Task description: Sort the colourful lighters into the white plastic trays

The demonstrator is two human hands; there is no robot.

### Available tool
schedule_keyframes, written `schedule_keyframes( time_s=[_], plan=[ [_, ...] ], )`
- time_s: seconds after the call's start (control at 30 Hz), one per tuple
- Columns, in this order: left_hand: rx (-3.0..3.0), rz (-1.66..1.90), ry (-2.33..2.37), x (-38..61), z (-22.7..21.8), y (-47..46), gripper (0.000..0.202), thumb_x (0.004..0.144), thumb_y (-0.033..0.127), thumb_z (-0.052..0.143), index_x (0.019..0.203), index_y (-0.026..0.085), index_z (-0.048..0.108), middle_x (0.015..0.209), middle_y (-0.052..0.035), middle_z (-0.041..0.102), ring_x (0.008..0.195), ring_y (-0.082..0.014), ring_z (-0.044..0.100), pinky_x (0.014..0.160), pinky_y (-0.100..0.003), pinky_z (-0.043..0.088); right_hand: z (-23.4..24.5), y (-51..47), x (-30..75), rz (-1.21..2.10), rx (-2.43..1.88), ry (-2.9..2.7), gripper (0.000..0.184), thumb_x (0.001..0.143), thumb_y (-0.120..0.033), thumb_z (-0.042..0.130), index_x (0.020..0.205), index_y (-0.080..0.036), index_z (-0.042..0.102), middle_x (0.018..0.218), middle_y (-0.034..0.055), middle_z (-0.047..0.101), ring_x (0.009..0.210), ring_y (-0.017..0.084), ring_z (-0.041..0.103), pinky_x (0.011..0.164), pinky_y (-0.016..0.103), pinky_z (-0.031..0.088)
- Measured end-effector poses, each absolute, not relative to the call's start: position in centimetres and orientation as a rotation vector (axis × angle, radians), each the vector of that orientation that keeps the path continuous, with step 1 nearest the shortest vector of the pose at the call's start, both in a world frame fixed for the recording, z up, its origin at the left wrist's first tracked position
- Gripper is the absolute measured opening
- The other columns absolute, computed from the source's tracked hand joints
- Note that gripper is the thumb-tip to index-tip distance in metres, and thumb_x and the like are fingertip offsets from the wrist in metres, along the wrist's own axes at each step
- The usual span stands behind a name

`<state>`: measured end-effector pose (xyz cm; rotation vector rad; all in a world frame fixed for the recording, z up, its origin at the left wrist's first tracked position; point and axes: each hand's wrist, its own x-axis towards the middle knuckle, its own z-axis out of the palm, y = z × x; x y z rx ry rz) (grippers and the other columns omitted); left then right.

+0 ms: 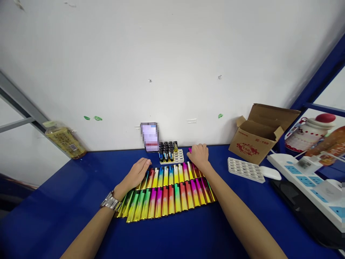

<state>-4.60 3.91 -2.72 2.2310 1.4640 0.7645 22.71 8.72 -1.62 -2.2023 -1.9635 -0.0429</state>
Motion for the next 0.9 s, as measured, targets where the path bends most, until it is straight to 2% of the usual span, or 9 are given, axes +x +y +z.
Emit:
schedule_keyframes(
  time_s=[0.17, 0.33, 0.5, 0.57, 0.63, 0.7, 0.8, 0.9],
  plan=[
    [2.23, 0.762, 1.461, -4.6, -2.7, 3.9, 0.045, 0.097, 0.044, 0.019, 0.085, 0.02, 0.055, 0.087, -0.0059, 0.057, 0.085, -0.0204, 0.056, 0.081, -0.038, 0.045, -2.4, 9.4, 23.0, 0.1, -1.857, -1.829, 0.018, 0.075, -0.032, 0.056, 0.068, -0.015, 0.059, 0.075, 0.0113, 0.062, 0.08, 0.026, 0.055, 0.065, 0.031, 0.035],
    [2.214, 0.787, 1.462, -4.6, -2.8, 3.9, 0.045, 0.097, 0.045, 0.021, 0.085, 0.02, 0.056, 0.09, -0.0059, 0.058, 0.085, -0.0199, 0.056, 0.079, -0.036, 0.046, -2.2, 9.4, 22.7, 0.411, -1.416, -1.566, 0.031, 0.079, -0.046, 0.051, 0.061, -0.021, 0.042, 0.059, -0.0011, 0.045, 0.06, 0.016, 0.046, 0.055, 0.027, 0.034],
    [2.228, 0.812, 1.44, -4.7, -2.9, 4.0, 0.046, 0.097, 0.046, 0.02, 0.086, 0.02, 0.056, 0.089, -0.0058, 0.059, 0.085, -0.0198, 0.057, 0.078, -0.036, 0.046, -1.6, 8.5, 21.3, 0.913, -1.003, -1.155, 0.024, 0.079, -0.043, 0.053, 0.076, -0.024, 0.038, 0.072, -0.0033, 0.053, 0.057, 0.012, 0.052, 0.05, 0.023, 0.04],
    [2.224, 0.805, 1.446, -4.7, -2.9, 4.0, 0.046, 0.097, 0.047, 0.02, 0.086, 0.02, 0.056, 0.09, -0.0061, 0.059, 0.086, -0.02, 0.057, 0.079, -0.036, 0.046, -1.3, 8.3, 20.8, 1.055, -0.903, -1.032, 0.023, 0.078, -0.039, 0.053, 0.078, -0.025, 0.035, 0.067, -0.0057, 0.053, 0.048, 0.009, 0.049, 0.044, 0.021, 0.038],
    [2.211, 0.782, 1.456, -4.7, -2.9, 4.0, 0.047, 0.097, 0.047, 0.02, 0.086, 0.02, 0.057, 0.091, -0.0065, 0.058, 0.087, -0.0203, 0.057, 0.08, -0.037, 0.046, -1.1, 8.1, 20.4, 1.139, -0.873, -0.971, 0.02, 0.077, -0.035, 0.054, 0.077, -0.025, 0.037, 0.054, -0.0089, 0.046, 0.038, 0.007, 0.037, 0.037, 0.018, 0.028],
    [2.197, 0.758, 1.464, -4.6, -2.8, 3.9, 0.048, 0.097, 0.047, 0.019, 0.086, 0.02, 0.056, 0.092, -0.0067, 0.058, 0.088, -0.0205, 0.057, 0.081, -0.037, 0.046, -0.8, 7.9, 20.2, 1.221, -0.883, -0.929, 0.02, 0.079, -0.039, 0.051, 0.073, -0.024, 0.041, 0.045, -0.0098, 0.036, 0.034, 0.006, 0.026, 0.033, 0.018, 0.019],
    [2.192, 0.745, 1.466, -4.6, -2.6, 3.9, 0.048, 0.097, 0.047, 0.019, 0.085, 0.02, 0.056, 0.091, -0.0066, 0.057, 0.088, -0.0206, 0.057, 0.082, -0.038, 0.046, -0.5, 7.6, 20.0, 1.352, -0.941, -0.894, 0.04, 0.086, -0.052, 0.039, 0.061, -0.021, 0.042, 0.04, -0.0077, 0.029, 0.033, 0.006, 0.021, 0.032, 0.02, 0.018],
    [2.192, 0.741, 1.47, -4.6, -2.6, 3.8, 0.048, 0.097, 0.047, 0.019, 0.084, 0.02, 0.056, 0.092, -0.0067, 0.057, 0.088, -0.0206, 0.057, 0.082, -0.038, 0.046, -0.6, 7.5, 19.8, 1.39, -1.024, -0.874, 0.046, 0.088, -0.051, 0.035, 0.052, -0.023, 0.035, 0.037, -0.0071, 0.024, 0.032, 0.007, 0.017, 0.031, 0.021, 0.016]
  ],
)
